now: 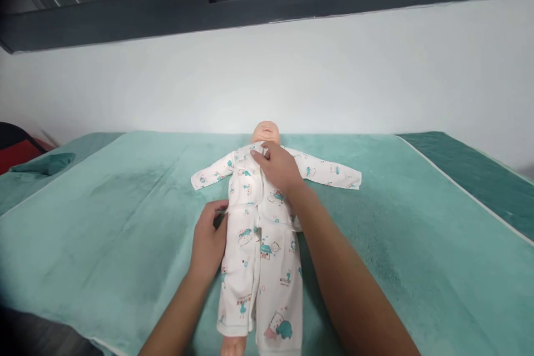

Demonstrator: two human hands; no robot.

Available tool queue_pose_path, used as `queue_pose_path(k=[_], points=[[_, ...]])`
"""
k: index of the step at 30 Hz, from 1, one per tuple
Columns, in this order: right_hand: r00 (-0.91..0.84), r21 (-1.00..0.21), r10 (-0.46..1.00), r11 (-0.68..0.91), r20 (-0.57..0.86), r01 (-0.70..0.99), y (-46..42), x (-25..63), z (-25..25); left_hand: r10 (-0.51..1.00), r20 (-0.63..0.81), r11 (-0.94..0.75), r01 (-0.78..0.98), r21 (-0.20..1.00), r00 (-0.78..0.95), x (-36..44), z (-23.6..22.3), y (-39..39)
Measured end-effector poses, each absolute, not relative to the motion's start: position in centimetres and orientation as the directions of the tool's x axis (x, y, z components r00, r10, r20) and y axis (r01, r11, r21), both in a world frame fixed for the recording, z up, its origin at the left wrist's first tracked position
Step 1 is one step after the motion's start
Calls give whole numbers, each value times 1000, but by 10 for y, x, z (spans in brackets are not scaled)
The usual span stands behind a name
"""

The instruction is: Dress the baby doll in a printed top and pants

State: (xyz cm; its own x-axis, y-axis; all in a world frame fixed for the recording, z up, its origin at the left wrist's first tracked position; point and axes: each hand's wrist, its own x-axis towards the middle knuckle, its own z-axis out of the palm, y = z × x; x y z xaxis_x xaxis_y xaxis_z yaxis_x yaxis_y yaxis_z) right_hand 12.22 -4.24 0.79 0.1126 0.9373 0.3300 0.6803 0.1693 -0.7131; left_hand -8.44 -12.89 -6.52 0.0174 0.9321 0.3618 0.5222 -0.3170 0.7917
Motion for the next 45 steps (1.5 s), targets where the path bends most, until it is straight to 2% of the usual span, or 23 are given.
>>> queue_pose_path(k=[3, 7, 13, 17, 19, 22, 25, 30, 36, 42, 45], points=[[133, -680, 960, 73, 246, 729, -27, 126, 14, 956, 294, -250, 503, 827, -9, -85, -65, -128], [168, -684, 958, 39, 233, 728, -20, 128, 13, 959, 280, -219, 500, 838, -49, -88, -61, -138], [193, -828, 938, 142, 288, 542, -29, 133, 4, 951, 307, -289, 473, 833, 41, -92, -61, -149], [397, -906, 845, 213, 359, 366, -29, 140, 2, 927, 373, -357, 404, 842, 42, -97, -52, -138], [472, -896, 796, 187, 378, 402, -28, 142, 2, 909, 416, -387, 363, 848, -2, -93, -40, -119], [411, -828, 839, 80, 357, 554, -27, 139, 4, 899, 435, -400, 318, 860, -48, -72, -14, -75], [348, -742, 882, 3, 318, 670, -25, 133, 7, 890, 454, -443, 307, 842, 41, -37, 9, -23], [334, -668, 898, -64, 285, 742, -16, 133, 9, 942, 325, -336, 303, 892, 89, 7, 17, 35], [325, -591, 905, -108, 275, 800, -6, 136, 13, 931, 303, -361, 399, 843, 202, 7, 12, 44], [285, -518, 952, -191, 108, 834, 1, 133, 35, 940, 267, -321, 293, 900, 210, 3, 9, 47], [291, -537, 951, -192, 105, 822, 1, 136, 35, 943, 265, -313, 266, 912, 201, 2, 5, 49]])
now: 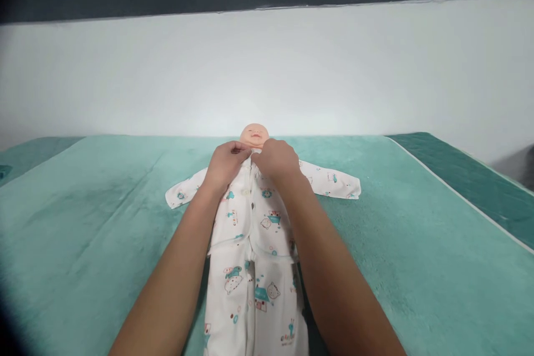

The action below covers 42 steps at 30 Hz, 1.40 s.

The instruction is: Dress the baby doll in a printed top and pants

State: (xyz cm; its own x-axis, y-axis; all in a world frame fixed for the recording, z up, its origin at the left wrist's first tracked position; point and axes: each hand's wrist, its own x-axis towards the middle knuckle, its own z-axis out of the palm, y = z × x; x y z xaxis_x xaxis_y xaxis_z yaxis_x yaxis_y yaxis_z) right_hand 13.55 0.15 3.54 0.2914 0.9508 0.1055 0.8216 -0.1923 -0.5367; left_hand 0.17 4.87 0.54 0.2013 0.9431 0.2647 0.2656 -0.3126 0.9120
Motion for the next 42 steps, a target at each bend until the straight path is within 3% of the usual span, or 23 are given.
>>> queue_pose_path(k=[3, 6, 8, 10, 22, 33, 37, 42], points=[[352, -693, 920, -140, 173, 707, -1, 140, 26, 939, 300, -334, 246, 910, 167, 1, 3, 48], [419, -939, 894, 3, 157, 345, 0, 139, 18, 939, 325, -339, 144, 929, 118, 1, 3, 46], [448, -990, 883, 111, 140, 90, 4, 136, 15, 940, 324, -332, 79, 940, 103, 1, 5, 43], [454, -986, 879, 168, 147, -6, 8, 131, 13, 941, 317, -325, 57, 944, 116, 2, 7, 40], [315, -977, 937, 190, 149, -102, 10, 133, 3, 959, 258, -257, -27, 966, 117, 5, 7, 40], [199, -989, 969, 136, 144, 55, 0, 138, 10, 937, 297, -304, 7, 953, 183, 4, 7, 41], [206, -977, 969, 93, 133, 193, -4, 134, 15, 950, 262, -268, 16, 963, 168, 2, 6, 40], [214, -910, 950, 128, 226, 394, -3, 130, 15, 967, 192, -188, -36, 981, 169, 2, 5, 40]])
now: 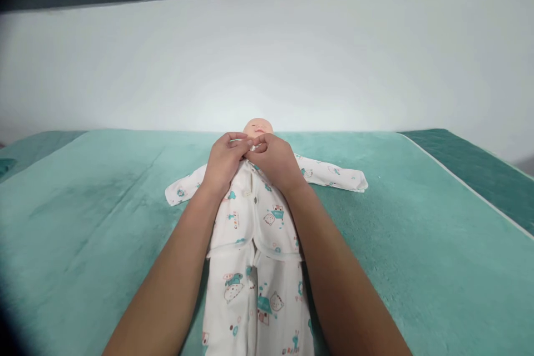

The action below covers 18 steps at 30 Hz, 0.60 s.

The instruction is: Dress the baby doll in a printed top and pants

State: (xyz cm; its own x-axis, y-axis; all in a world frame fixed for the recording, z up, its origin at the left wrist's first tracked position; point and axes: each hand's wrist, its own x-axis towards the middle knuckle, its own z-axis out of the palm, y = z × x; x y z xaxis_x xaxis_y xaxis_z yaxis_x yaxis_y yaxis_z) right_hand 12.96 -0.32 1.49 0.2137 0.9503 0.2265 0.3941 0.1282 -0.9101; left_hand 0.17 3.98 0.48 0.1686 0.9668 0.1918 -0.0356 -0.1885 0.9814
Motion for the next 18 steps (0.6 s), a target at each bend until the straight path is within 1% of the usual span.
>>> queue_pose_path(k=[5, 9, 11, 14, 16, 18], points=[[209, -877, 939, 155, 274, 454, -2, 127, 14, 977, 123, -99, -140, 985, 174, 2, 9, 38], [217, -881, 934, 164, 283, 443, -1, 128, 12, 982, 59, -27, -176, 984, 181, 2, 14, 35], [225, -900, 935, 169, 276, 403, -1, 129, 10, 980, 95, -72, -132, 989, 177, 2, 14, 36], [257, -937, 929, 188, 267, 294, -3, 131, 4, 969, 199, -205, 26, 978, 147, 3, 9, 39], [275, -945, 917, 227, 289, 235, -6, 131, 0, 960, 253, -269, 143, 953, 120, 3, 4, 42], [289, -936, 898, 277, 332, 218, -10, 130, -2, 954, 279, -297, 217, 930, 113, 3, 1, 44]])
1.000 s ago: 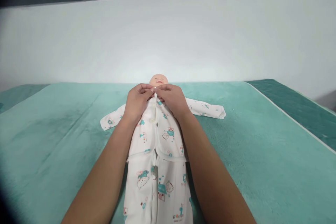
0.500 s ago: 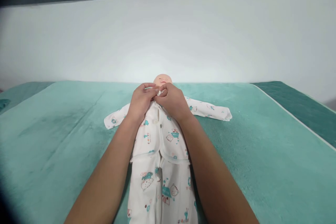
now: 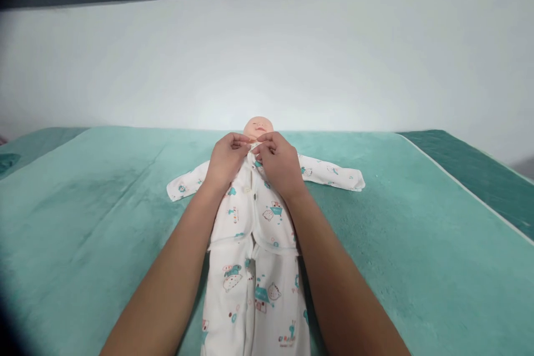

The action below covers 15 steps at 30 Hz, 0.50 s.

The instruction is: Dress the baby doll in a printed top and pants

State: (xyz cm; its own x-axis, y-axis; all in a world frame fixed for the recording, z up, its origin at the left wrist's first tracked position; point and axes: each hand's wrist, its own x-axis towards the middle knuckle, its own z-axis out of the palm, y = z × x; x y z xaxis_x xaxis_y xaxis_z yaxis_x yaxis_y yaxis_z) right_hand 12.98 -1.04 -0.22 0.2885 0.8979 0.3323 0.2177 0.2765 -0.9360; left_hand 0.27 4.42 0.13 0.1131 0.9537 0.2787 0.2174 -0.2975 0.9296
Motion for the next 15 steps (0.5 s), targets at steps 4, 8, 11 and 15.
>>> queue_pose_path(k=[4, 8, 11, 15], points=[[333, -879, 833, 329, 442, 344, -26, 126, -5, 948, 284, -310, 223, 924, 140, 2, 0, 44], [365, -798, 762, 313, 534, 515, -47, 120, -8, 918, 391, -396, 184, 900, 65, 0, 3, 33], [307, -761, 797, 268, 520, 591, -61, 117, -7, 897, 441, -439, 192, 877, 38, -5, 5, 18], [214, -692, 887, 149, 409, 706, -72, 115, 2, 904, 408, -426, 179, 887, 129, -15, 3, 0]])
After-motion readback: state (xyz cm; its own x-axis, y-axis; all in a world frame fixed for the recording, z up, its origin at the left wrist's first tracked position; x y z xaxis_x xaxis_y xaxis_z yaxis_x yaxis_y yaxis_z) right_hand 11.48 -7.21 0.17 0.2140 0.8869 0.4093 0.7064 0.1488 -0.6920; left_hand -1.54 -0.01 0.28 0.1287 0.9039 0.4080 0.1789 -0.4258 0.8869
